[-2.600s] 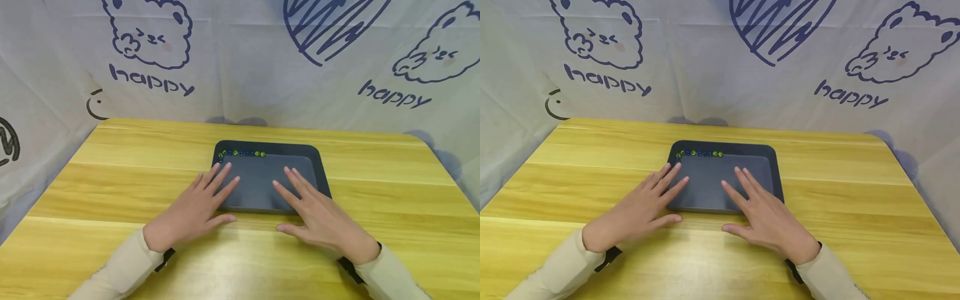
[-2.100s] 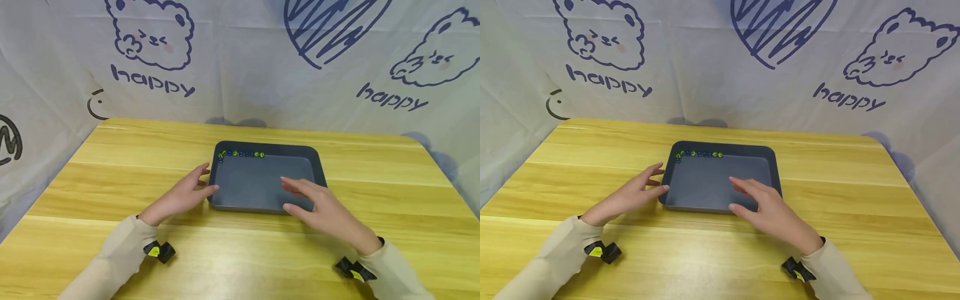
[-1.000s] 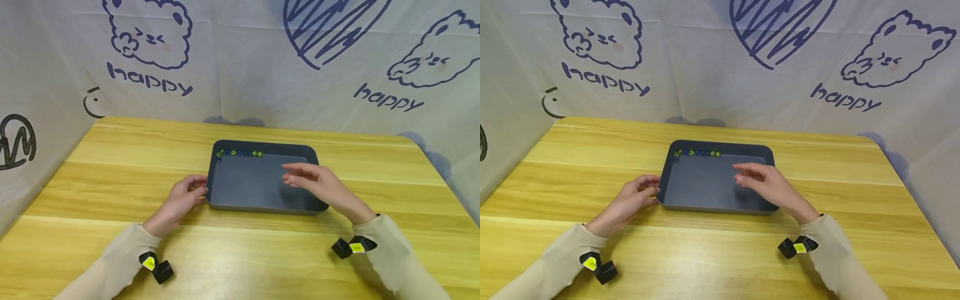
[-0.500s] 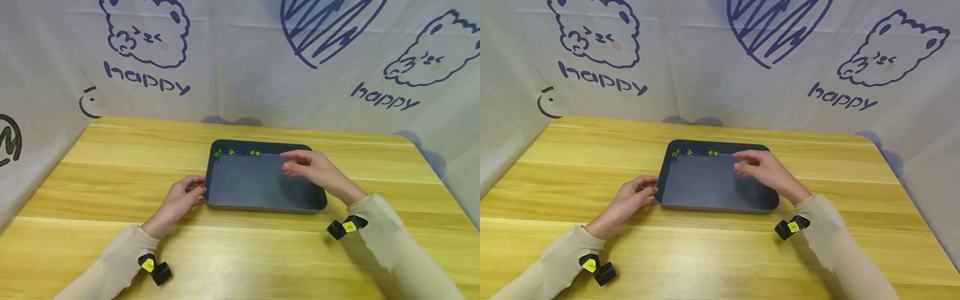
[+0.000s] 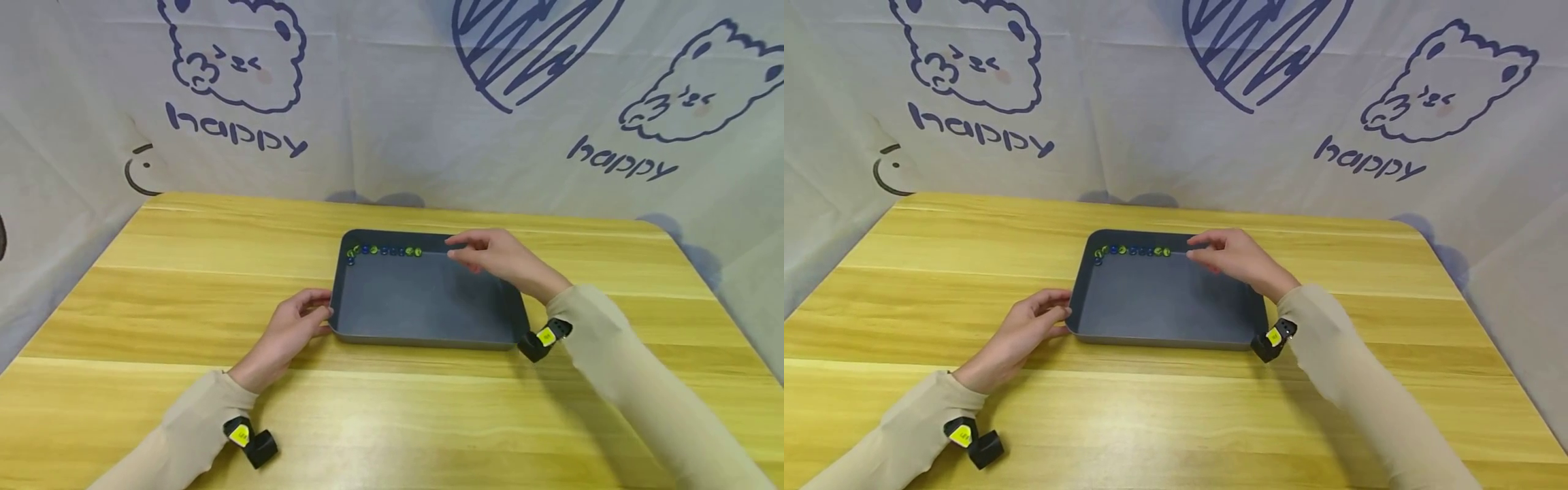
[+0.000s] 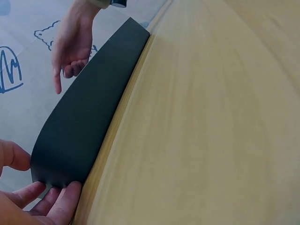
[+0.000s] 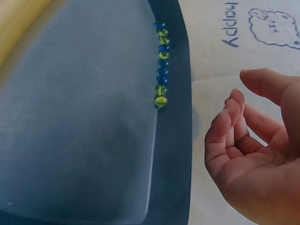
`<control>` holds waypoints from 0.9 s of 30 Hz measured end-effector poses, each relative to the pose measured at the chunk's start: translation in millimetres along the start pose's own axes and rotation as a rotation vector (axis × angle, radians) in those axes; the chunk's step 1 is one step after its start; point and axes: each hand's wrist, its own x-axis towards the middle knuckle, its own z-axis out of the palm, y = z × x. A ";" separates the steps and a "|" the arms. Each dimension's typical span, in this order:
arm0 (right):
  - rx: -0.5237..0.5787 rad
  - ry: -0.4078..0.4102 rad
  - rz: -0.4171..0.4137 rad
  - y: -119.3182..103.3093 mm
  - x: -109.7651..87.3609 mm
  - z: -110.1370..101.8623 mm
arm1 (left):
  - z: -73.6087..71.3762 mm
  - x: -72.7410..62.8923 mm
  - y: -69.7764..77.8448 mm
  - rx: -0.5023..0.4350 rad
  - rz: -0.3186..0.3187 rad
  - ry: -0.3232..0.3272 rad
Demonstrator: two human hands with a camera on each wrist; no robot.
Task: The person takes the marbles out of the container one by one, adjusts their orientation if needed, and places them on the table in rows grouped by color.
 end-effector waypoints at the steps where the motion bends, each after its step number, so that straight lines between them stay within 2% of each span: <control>1: -0.002 -0.001 0.005 -0.5 2.9 0.5 | -0.1 0.1 -0.2 0.000 0.001 0.000; 6: 0.033 0.009 0.019 -1.8 19.7 4.5 | -1.1 -0.6 -1.0 0.008 0.005 0.000; 15: 0.174 0.063 0.155 -5.8 49.7 17.6 | -1.5 -1.9 -1.5 0.015 0.007 0.003; 27: 0.249 0.104 0.245 -5.6 64.0 29.0 | 0.6 -1.1 -0.4 0.010 0.006 0.005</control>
